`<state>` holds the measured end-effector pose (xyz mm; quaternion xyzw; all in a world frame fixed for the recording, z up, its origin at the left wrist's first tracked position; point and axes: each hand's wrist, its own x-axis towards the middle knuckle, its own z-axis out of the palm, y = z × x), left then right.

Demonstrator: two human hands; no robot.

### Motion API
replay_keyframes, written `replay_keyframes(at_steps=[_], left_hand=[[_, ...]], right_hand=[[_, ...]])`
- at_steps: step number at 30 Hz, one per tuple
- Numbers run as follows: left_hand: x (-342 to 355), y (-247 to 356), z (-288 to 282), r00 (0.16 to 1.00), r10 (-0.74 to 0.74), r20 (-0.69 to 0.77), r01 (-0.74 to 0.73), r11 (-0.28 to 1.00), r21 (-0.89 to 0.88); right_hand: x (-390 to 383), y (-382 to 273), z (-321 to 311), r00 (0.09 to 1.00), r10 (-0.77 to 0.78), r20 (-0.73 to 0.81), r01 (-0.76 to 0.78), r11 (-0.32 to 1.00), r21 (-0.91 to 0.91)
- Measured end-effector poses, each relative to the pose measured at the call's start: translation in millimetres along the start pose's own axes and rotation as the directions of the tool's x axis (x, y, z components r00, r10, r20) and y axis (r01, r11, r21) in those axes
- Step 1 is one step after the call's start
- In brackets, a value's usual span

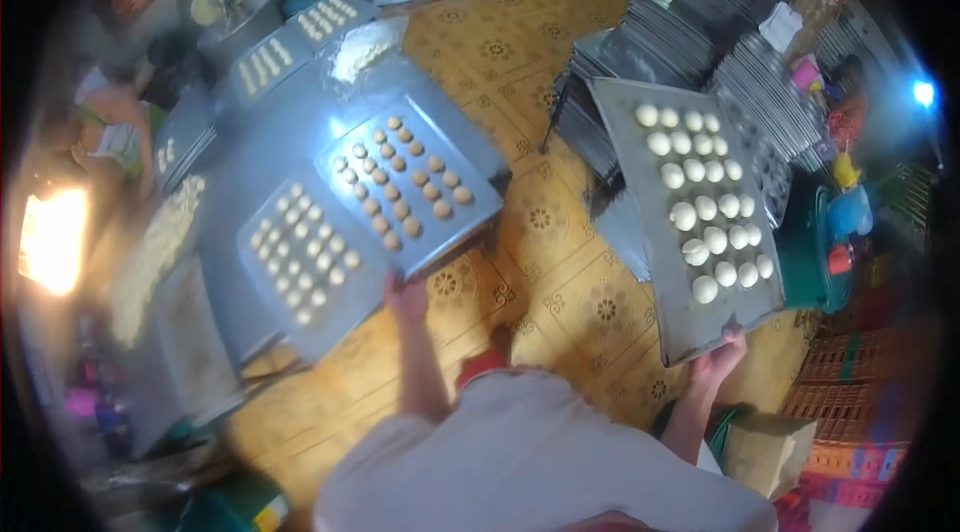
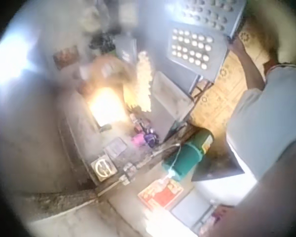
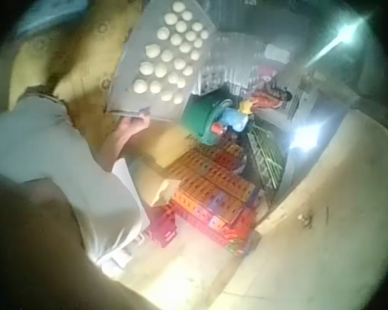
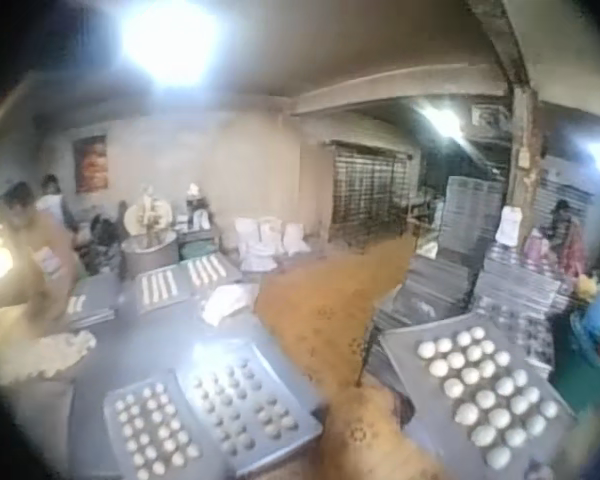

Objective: The person rolls pieces of dough into balls by hand, places them onto baking trays, and transfers the filled trays onto a metal rack before shaping more dough balls on the table.

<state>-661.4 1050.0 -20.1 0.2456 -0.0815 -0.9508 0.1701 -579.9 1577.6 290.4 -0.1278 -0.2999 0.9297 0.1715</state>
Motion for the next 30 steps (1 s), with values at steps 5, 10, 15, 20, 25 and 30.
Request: replay_keyframes(at_steps=[5, 10, 15, 20, 25, 30], left_hand=[[12, -7, 37, 0.988, 0.145, -0.043, -0.149, 0.985, -0.092], [-21, 8, 134, 0.854, 0.497, -0.152, -0.468, 0.863, 0.19], [-11, -5, 201, 0.604, 0.735, -0.309, -0.679, 0.677, 0.283], [-10, -49, 263, 0.336, 0.885, -0.322, -0.832, 0.439, 0.34], [-1, -91, 311, 0.196, 0.92, -0.338, -0.857, 0.328, 0.396], [20, -116, 364, 0.175, 0.947, -0.27, -0.862, 0.28, 0.423]], right_hand=[[101, 27, 11, 0.997, 0.04, 0.073, -0.039, 0.999, -0.012], [216, 45, 25, 0.985, 0.156, 0.073, -0.142, 0.975, -0.173], [331, 78, 70, 0.966, 0.255, 0.05, -0.245, 0.958, -0.151], [453, 95, 96, 0.869, 0.442, 0.223, -0.413, 0.895, -0.166], [575, 115, 104, 0.864, 0.491, 0.114, -0.461, 0.861, -0.217], [680, 153, 180, 0.785, 0.594, 0.174, -0.541, 0.795, -0.274]])
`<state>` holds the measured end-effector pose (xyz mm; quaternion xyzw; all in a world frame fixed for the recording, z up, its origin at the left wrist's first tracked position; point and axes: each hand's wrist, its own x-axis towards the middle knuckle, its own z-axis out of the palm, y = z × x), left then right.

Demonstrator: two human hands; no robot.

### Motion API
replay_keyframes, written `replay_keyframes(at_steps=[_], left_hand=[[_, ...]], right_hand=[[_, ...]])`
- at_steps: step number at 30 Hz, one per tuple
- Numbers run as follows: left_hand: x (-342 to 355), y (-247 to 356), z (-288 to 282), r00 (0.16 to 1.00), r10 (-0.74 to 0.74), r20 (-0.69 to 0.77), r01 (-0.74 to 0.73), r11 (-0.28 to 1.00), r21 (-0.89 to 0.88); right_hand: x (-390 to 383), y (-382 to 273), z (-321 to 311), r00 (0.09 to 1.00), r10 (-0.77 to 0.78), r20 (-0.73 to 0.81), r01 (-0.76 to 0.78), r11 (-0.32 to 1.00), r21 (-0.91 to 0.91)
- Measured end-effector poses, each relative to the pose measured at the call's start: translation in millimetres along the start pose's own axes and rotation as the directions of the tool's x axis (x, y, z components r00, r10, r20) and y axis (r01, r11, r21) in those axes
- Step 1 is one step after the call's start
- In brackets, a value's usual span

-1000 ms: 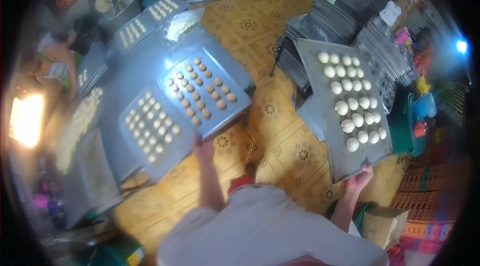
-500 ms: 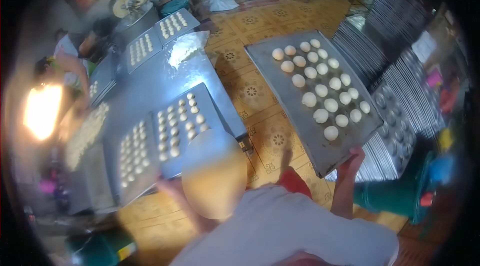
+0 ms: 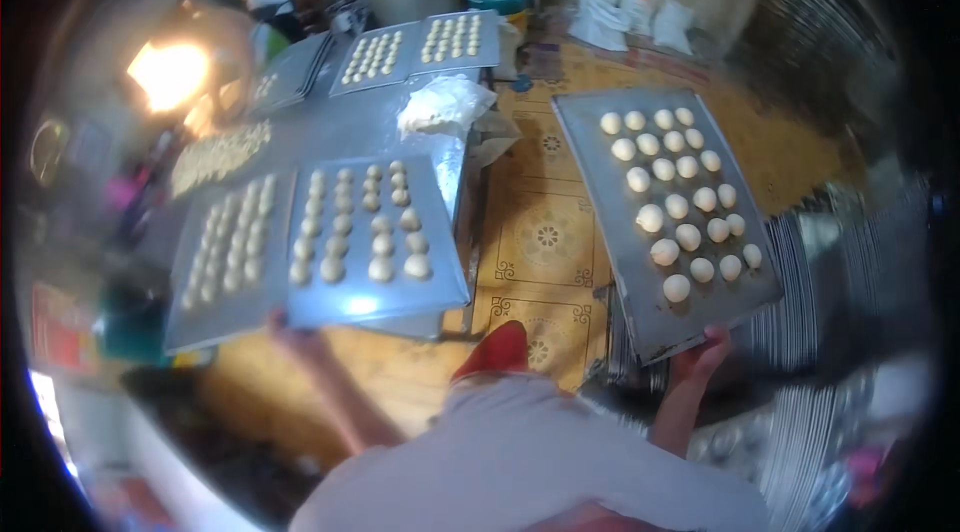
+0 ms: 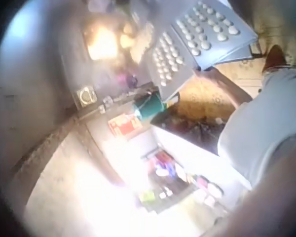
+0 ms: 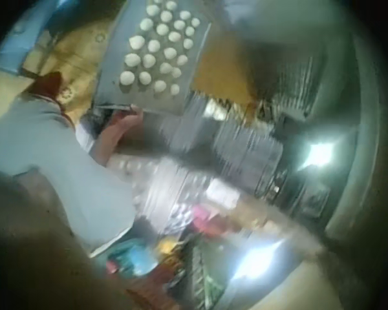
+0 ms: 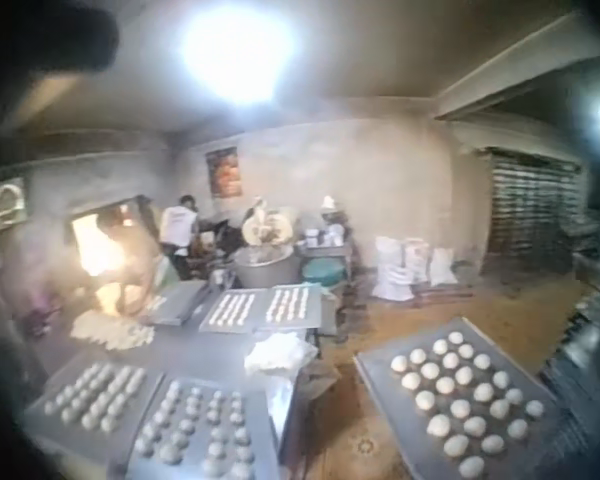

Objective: The person rolls pieces of dough into balls by hand, places them onto baking trays, and transfers the filled trays onto a metal rack before shaping more dough balls on the table.

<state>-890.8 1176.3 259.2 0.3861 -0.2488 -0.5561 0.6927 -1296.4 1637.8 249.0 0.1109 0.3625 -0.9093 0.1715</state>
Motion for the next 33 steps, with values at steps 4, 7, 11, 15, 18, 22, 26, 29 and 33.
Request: replay_keyframes(at_steps=[4, 7, 11, 15, 18, 22, 26, 29, 33], left_hand=[[7, -33, 50, 0.992, 0.084, 0.096, -0.076, 0.994, -0.081], [-17, -46, 130, 0.99, 0.134, 0.033, -0.129, 0.985, -0.117], [9, -82, 166, 0.981, 0.192, -0.026, -0.194, 0.972, -0.132], [26, -91, 162, 0.985, 0.169, 0.022, -0.164, 0.978, -0.126], [23, -80, 159, 0.967, 0.246, 0.065, -0.241, 0.968, -0.066], [82, -40, 94, 0.978, 0.196, 0.069, -0.186, 0.973, -0.137], [131, -64, 103, 0.961, 0.17, 0.217, -0.127, 0.972, -0.198], [117, -58, 123, 0.94, 0.212, 0.267, -0.157, 0.964, -0.213], [119, -49, 155, 0.949, 0.071, 0.306, -0.04, 0.993, -0.109]], right_hand=[[86, -4, 19, 0.993, -0.028, -0.117, 0.029, 1.0, 0.002], [162, -3, 18, 0.997, -0.036, -0.065, 0.036, 0.999, 0.001], [214, 31, 18, 0.996, -0.081, -0.036, 0.083, 0.995, 0.048], [152, 22, 50, 0.981, -0.195, -0.026, 0.195, 0.98, 0.029], [145, 42, 3, 0.97, -0.235, -0.063, 0.24, 0.968, 0.079], [23, 85, -4, 0.941, -0.302, -0.149, 0.325, 0.932, 0.159], [2, 114, -7, 0.916, -0.327, -0.232, 0.38, 0.892, 0.243], [-5, 131, -17, 0.899, -0.438, -0.026, 0.426, 0.858, 0.286], [-6, 149, 14, 0.911, -0.398, -0.105, 0.411, 0.864, 0.291]])
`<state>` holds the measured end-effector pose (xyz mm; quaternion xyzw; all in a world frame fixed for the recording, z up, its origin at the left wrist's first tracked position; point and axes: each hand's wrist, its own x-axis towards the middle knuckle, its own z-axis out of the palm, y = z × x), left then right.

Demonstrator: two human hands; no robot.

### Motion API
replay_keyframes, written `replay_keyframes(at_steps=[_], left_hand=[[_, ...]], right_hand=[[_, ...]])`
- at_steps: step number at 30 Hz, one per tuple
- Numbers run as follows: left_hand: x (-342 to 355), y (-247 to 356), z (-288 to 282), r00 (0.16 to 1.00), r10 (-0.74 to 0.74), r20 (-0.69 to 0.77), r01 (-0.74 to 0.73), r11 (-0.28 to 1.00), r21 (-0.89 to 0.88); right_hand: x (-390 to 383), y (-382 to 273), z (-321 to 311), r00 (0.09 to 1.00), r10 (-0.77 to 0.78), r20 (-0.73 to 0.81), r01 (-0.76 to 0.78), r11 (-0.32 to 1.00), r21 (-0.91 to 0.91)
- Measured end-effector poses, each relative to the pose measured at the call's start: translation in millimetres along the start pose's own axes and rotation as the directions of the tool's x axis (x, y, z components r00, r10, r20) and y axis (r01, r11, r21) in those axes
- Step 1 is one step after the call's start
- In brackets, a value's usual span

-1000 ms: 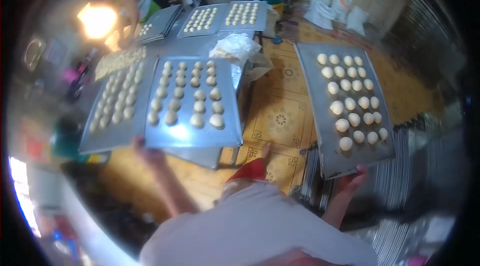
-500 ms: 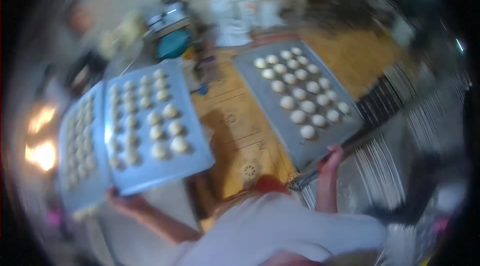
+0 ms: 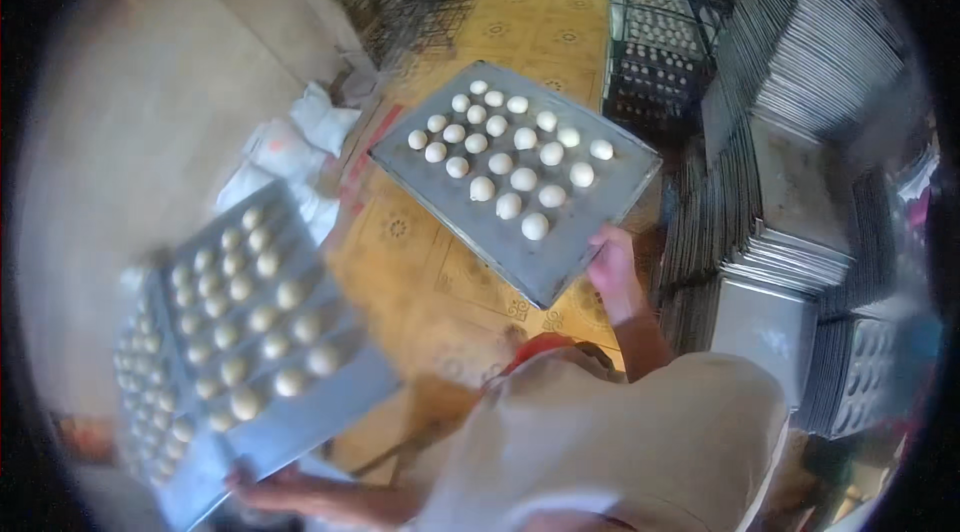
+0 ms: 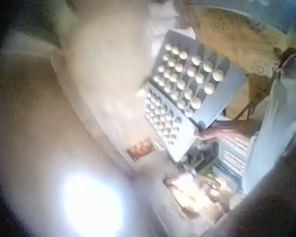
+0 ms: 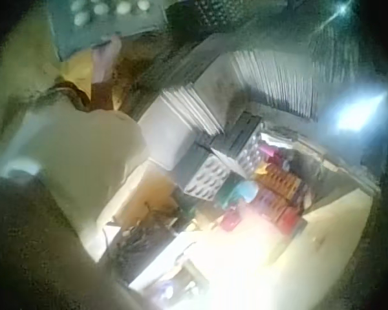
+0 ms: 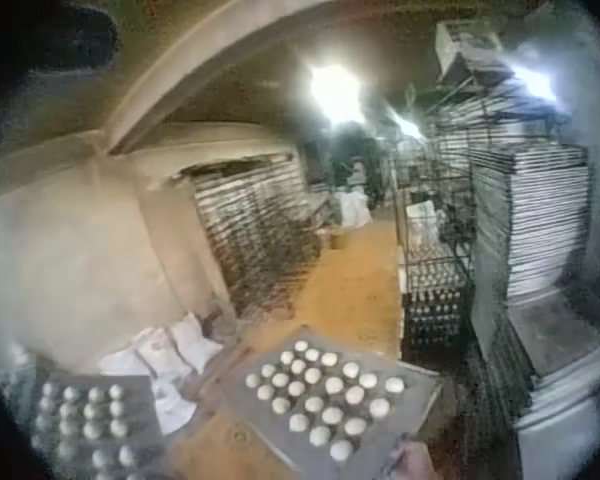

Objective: The person rolls pieces of dough into balls by hand, places them onto baking trays, and transfers the filled trays onto a metal rack before shaping more dough balls on the table.

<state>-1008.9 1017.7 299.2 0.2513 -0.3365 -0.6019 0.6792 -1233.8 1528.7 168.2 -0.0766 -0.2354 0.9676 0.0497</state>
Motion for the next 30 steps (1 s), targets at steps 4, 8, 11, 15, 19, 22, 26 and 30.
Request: replay_keyframes(at_steps=[4, 8, 11, 15, 19, 22, 26, 30], left_hand=[[34, -35, 19, 0.996, -0.076, 0.046, 0.074, 0.997, 0.037], [90, -120, 30, 0.986, -0.157, 0.059, 0.151, 0.984, 0.1], [116, -206, 55, 0.945, -0.315, 0.091, 0.306, 0.946, 0.104], [169, -299, 143, 0.9, -0.355, 0.252, 0.305, 0.928, 0.215], [185, -393, 258, 0.675, -0.565, 0.474, 0.592, 0.798, 0.107], [202, -475, 326, 0.753, -0.383, 0.535, 0.383, 0.916, 0.117], [171, -566, 431, 0.472, -0.654, 0.59, 0.702, 0.684, 0.197], [108, -568, 509, 0.243, -0.809, 0.535, 0.745, 0.509, 0.432]], right_hand=[[1, 38, -31, 0.997, -0.071, 0.016, 0.072, 0.992, -0.105], [-27, 65, 25, 0.989, -0.139, -0.053, 0.129, 0.978, -0.163], [42, 79, -49, 0.975, -0.184, -0.128, 0.157, 0.968, -0.196], [83, 127, -36, 0.955, -0.213, -0.205, 0.173, 0.965, -0.196], [79, 179, -26, 0.805, -0.487, -0.34, 0.478, 0.871, -0.114], [61, 230, -13, 0.712, -0.645, -0.278, 0.621, 0.763, -0.181], [66, 259, 6, 0.47, -0.784, -0.406, 0.762, 0.593, -0.26], [96, 302, 79, 0.07, -0.812, -0.58, 0.832, 0.368, -0.415]])
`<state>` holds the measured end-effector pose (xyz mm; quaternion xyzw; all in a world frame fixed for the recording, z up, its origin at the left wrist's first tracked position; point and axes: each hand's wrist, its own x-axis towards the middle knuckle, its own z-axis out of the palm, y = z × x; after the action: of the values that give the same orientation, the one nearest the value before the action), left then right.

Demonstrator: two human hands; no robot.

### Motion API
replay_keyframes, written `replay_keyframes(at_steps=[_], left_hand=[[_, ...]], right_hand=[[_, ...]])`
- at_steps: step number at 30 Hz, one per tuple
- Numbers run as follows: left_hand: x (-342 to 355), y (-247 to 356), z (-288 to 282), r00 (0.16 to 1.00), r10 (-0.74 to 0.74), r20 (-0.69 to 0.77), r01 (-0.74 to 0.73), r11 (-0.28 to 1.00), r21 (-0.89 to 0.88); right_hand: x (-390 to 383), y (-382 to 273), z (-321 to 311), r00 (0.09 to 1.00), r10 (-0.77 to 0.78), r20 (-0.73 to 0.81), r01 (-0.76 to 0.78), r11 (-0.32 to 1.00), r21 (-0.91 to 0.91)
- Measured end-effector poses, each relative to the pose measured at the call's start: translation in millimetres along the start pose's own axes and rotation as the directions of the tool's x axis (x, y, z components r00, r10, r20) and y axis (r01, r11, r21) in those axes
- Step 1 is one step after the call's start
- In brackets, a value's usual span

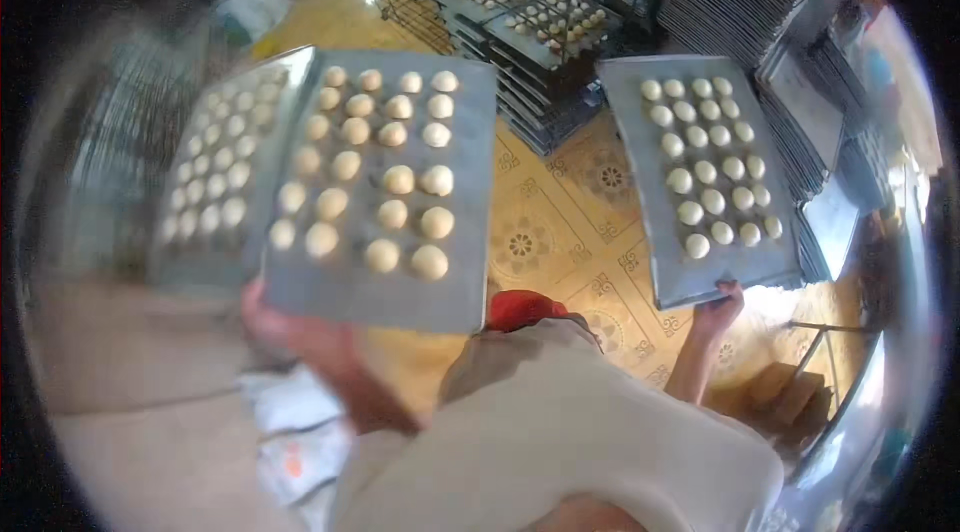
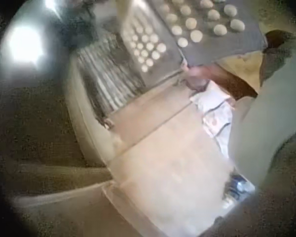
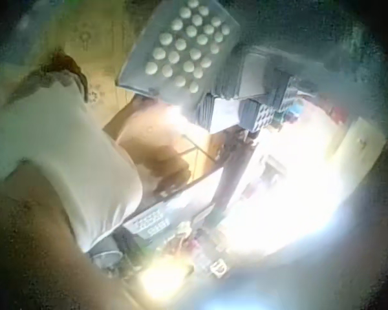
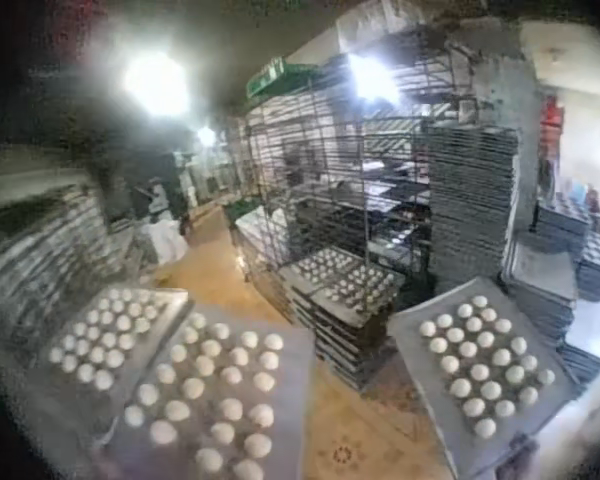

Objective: The person rolls pieces of dough into balls by hand, places them onto baking trays, and transfers the filled trays onto a metal rack before shaping more dough balls on the table.

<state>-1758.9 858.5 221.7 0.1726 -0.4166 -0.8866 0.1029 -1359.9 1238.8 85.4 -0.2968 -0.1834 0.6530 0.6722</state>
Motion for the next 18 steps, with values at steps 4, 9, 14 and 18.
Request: replay_keyframes(at_steps=[4, 9, 14, 18], left_hand=[[135, -58, 45, 0.954, 0.049, 0.296, -0.091, 0.987, 0.131], [194, -88, 144, 0.832, -0.236, 0.503, 0.196, 0.972, 0.132], [189, -83, 231, 0.724, -0.386, 0.572, 0.321, 0.922, 0.216], [178, -67, 240, 0.699, -0.411, 0.585, 0.299, 0.911, 0.283]], right_hand=[[-6, 33, -9, 0.992, -0.091, 0.086, 0.081, 0.991, 0.11], [-59, 28, 16, 0.994, -0.111, -0.012, 0.111, 0.969, 0.219], [-61, -7, -30, 0.982, -0.187, -0.031, 0.189, 0.96, 0.206], [-109, -37, 36, 0.971, -0.224, -0.085, 0.235, 0.959, 0.159]])
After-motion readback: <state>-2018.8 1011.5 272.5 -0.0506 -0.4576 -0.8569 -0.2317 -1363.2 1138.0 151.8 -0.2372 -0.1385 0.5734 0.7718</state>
